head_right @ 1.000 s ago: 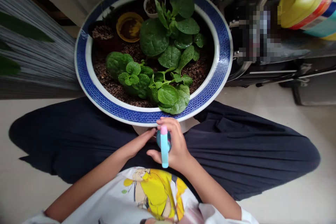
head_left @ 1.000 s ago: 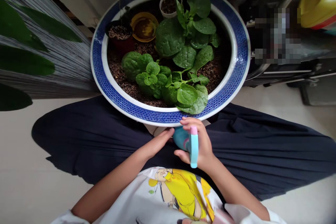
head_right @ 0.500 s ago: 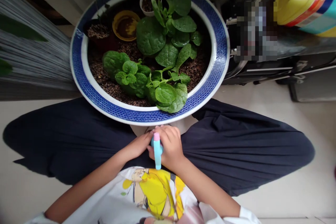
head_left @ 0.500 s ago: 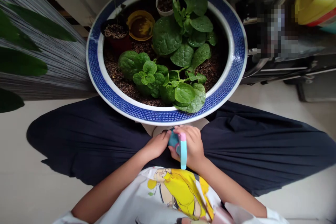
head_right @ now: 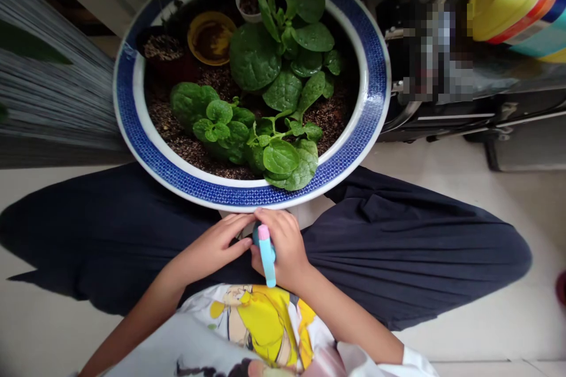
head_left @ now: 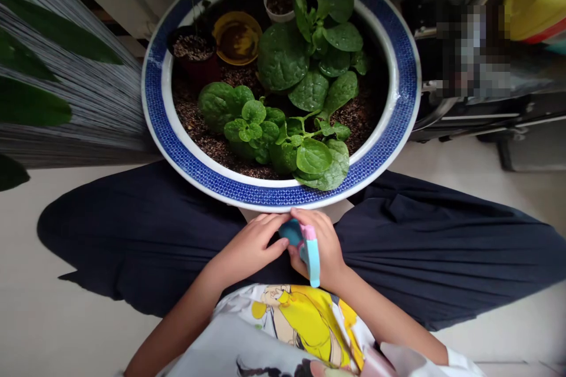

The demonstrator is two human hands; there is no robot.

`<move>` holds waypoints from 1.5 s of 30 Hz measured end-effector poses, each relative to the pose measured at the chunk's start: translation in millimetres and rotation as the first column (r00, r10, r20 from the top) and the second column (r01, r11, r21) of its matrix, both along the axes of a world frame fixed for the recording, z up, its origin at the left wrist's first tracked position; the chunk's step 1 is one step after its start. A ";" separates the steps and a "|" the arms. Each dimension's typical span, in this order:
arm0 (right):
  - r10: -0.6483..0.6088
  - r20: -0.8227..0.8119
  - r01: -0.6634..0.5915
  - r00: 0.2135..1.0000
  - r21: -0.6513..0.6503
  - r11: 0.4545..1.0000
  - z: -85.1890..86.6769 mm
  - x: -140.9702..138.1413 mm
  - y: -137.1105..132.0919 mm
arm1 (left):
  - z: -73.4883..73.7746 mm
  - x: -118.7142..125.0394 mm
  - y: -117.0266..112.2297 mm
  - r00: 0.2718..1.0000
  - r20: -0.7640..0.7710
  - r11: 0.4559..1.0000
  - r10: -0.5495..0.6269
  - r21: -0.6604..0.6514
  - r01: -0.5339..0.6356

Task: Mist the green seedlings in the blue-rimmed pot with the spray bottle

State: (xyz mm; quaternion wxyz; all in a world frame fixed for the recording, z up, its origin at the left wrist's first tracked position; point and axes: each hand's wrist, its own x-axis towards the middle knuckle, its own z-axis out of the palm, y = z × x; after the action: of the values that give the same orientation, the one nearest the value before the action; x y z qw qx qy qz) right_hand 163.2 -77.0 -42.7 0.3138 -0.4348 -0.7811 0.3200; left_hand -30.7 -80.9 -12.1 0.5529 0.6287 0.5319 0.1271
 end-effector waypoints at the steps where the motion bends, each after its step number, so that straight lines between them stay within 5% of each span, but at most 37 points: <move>1: -0.025 0.004 0.025 1.000 0.003 1.000 -0.3 0.7 -0.7 | 8.5 -5.2 -0.5 0.998 0.048 0.999 -0.037 0.027 0.036; 4: -0.110 0.010 0.110 0.994 0.006 0.994 1.3 1.8 -2.0 | 19.5 -8.4 -3.6 0.999 0.043 0.977 0.021 0.211 -0.029; 7: -0.137 0.025 0.137 0.990 0.017 0.990 7.0 0.8 -0.9 | 10.0 5.1 -7.7 0.997 0.008 0.933 0.083 0.351 -0.080; 11: -0.102 0.042 0.100 0.994 0.039 0.994 15.7 -3.0 2.1 | -7.6 23.7 -11.5 1.000 0.020 0.944 0.005 0.329 -0.011; 18: -0.100 -0.029 0.101 0.995 0.058 0.993 14.2 -5.1 3.4 | -19.3 26.7 -13.4 0.979 0.149 0.913 0.139 0.364 -0.185; 27: -0.056 0.040 0.057 0.998 -0.032 0.998 13.7 -6.2 2.5 | -15.2 24.6 -9.1 0.991 0.136 0.943 0.015 0.326 -0.059; 39: -0.121 -0.008 0.121 0.993 0.001 0.993 10.7 -9.2 -3.5 | -12.9 24.6 -8.0 0.963 0.218 0.929 0.158 0.297 -0.219; 45: -0.107 0.006 0.107 0.994 0.002 0.994 14.5 -7.9 0.1 | -13.4 23.5 -7.0 0.970 0.214 0.940 0.118 0.291 -0.179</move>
State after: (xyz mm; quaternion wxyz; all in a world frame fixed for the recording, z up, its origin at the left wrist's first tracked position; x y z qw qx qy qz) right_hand 155.2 -76.8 -28.2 0.3288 -0.4768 -0.7577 0.3008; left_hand -7.2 -87.9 -25.5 0.4859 0.6496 0.4954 0.3106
